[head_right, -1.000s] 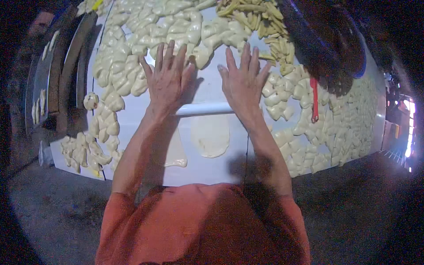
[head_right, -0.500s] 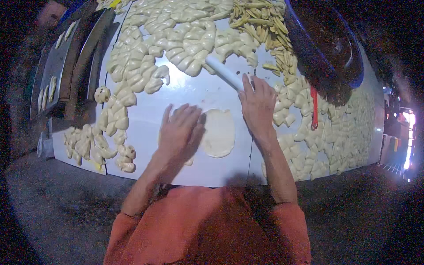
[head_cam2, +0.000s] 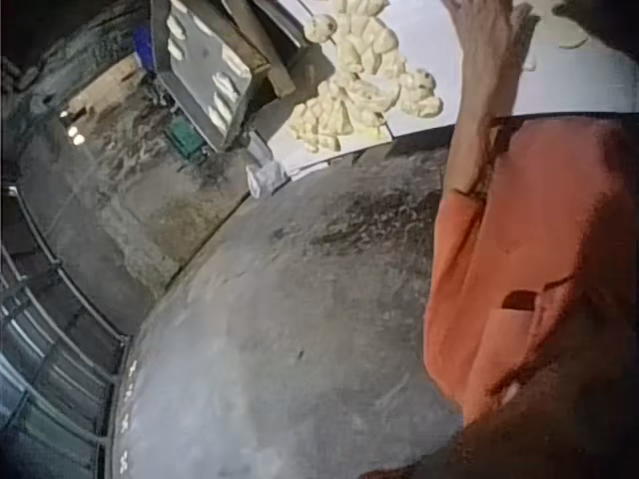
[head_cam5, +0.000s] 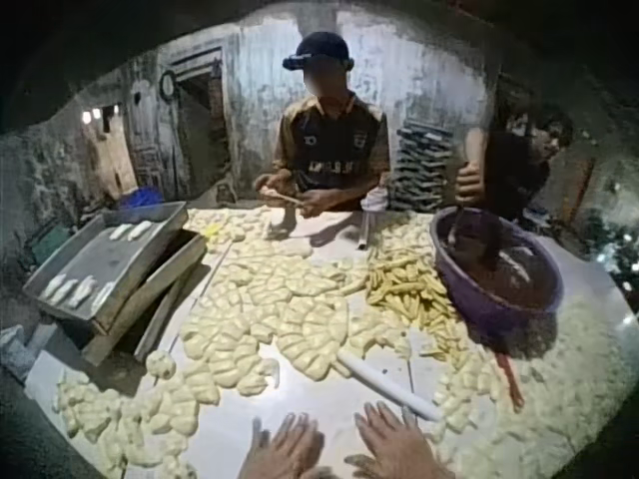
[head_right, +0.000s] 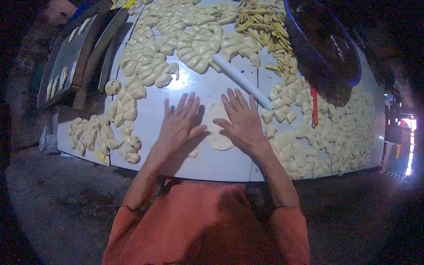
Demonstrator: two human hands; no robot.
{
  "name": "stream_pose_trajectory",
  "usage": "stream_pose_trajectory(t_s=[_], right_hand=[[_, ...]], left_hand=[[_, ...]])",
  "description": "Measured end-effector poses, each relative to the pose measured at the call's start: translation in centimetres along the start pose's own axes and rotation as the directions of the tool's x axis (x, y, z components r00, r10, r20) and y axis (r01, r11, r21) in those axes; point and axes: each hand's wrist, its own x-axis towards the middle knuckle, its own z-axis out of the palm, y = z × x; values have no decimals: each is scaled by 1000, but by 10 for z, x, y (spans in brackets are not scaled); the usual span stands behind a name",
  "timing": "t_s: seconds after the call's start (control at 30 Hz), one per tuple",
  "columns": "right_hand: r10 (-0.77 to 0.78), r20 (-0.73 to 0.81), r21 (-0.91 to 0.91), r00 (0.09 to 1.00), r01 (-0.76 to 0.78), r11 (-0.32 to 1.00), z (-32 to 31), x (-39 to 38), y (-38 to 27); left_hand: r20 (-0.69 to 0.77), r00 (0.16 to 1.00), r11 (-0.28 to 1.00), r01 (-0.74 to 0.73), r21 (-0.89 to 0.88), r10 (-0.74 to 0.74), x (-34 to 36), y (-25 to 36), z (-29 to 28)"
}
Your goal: The person prepares bread by flattening dough with a rolling pin, applying a dark filling with a spatula, and rolling the dough into cylinders before placing them on a metal tray.
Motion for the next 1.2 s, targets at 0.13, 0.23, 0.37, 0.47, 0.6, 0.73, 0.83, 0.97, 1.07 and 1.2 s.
stream_pose_trajectory(t_s=[0.13, 0.23, 0.37, 0.47, 0.6, 0.73, 0.83, 0.97, 1.07, 1.2], right_hand=[[-162, -14, 62, 987, 162, 985, 10, -11, -44], [-197, 8, 5, 980, 197, 980, 41, -1, -69], [-84, 61, -79, 995, 89, 993, 34, -2, -78], [-83, -12, 17, 997, 83, 996, 41, -16, -70], [8, -224, 102, 975, 15, 995, 21, -26, -54], [545, -569, 348, 616, -421, 838, 6, -46, 37], [600, -662, 129, 449, -720, 682, -21, -84, 123], [617, -627, -49, 476, -815, 578, -37, -82, 175], [688, -498, -51, 529, -809, 585, -39, -77, 198], [764, -405, 74, 503, -814, 576, -59, -83, 197]], left_hand=[[137, 984, 992, 103, 67, -111, -41, -23, -16], [102, 989, 993, 103, 53, -108, -48, -28, -18], [87, 990, 992, 107, 66, -112, -49, -34, -15], [107, 985, 990, 130, 45, -134, -43, -27, -15], [175, 966, 980, 196, -29, -188, -62, -9, -34], [142, 978, 988, 149, 37, -152, -88, -11, -17], [163, 976, 990, 140, 28, -143, -85, -4, -20], [198, 979, 996, 55, -66, -41, -106, 6, -19], [321, 945, 992, 90, -89, -57, -122, 28, -17], [238, 948, 973, 226, -40, -210, -139, 43, 1]])
